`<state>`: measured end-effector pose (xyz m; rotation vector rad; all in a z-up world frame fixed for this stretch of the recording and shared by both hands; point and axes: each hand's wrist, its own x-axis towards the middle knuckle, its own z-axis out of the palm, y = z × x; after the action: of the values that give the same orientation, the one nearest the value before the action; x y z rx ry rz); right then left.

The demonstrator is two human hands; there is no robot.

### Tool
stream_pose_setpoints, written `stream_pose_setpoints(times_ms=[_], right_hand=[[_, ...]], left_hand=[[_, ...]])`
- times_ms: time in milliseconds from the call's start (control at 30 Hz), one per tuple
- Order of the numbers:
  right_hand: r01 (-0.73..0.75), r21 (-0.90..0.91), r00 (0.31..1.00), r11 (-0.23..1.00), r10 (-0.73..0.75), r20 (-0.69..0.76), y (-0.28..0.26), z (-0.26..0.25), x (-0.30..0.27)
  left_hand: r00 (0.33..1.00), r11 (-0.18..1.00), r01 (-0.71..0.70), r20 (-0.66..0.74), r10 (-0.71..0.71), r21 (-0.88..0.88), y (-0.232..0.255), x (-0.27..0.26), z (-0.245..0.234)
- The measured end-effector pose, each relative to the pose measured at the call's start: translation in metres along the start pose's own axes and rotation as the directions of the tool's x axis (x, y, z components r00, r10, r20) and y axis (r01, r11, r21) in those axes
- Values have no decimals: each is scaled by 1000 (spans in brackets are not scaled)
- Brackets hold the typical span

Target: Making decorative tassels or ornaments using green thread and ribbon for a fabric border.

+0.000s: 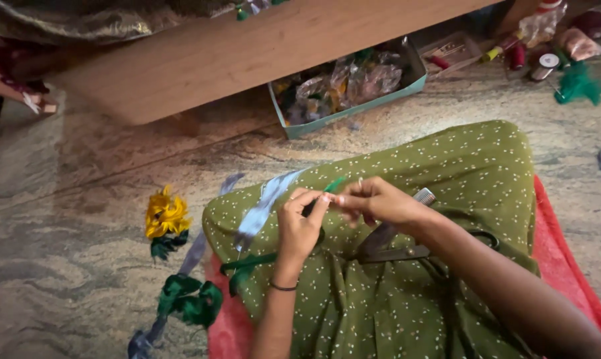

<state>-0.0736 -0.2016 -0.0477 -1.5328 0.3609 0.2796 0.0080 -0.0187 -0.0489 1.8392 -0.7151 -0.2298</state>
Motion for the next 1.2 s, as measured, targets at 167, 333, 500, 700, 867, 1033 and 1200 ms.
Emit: stream_pose_setpoints(times_ms=[167, 333, 500, 700, 867, 1033, 1200], right_hand=[[-54, 274, 998, 960, 42, 50, 26, 0, 11], [-118, 102, 991, 988, 123, -47, 36, 7, 19], [-166, -101, 958, 981, 136, -254, 75, -13, 42], [-189, -203, 880, 961, 75, -469, 84, -49, 34], [-121, -301, 828, 946, -71, -557, 42, -79, 20], [-36, -605, 766, 795, -367, -528, -20, -117, 17], [158, -783, 602, 602, -687, -407, -98, -126, -15]], left_hand=[[1000, 998, -3, -28, 1, -69, -13, 16, 3], [996, 941, 43, -53, -65, -337, 9, 31, -8], [994, 858, -58, -108, 4, -511, 19, 25, -33], [965, 892, -20, -242, -100, -452, -9, 2, -67], [970, 929, 102, -244, -14, 355, -57, -20, -71], [971, 883, 108, -240, 6, 457, -47, -14, -66], [983, 911, 9, -173, 68, 411, 3, 23, -57]])
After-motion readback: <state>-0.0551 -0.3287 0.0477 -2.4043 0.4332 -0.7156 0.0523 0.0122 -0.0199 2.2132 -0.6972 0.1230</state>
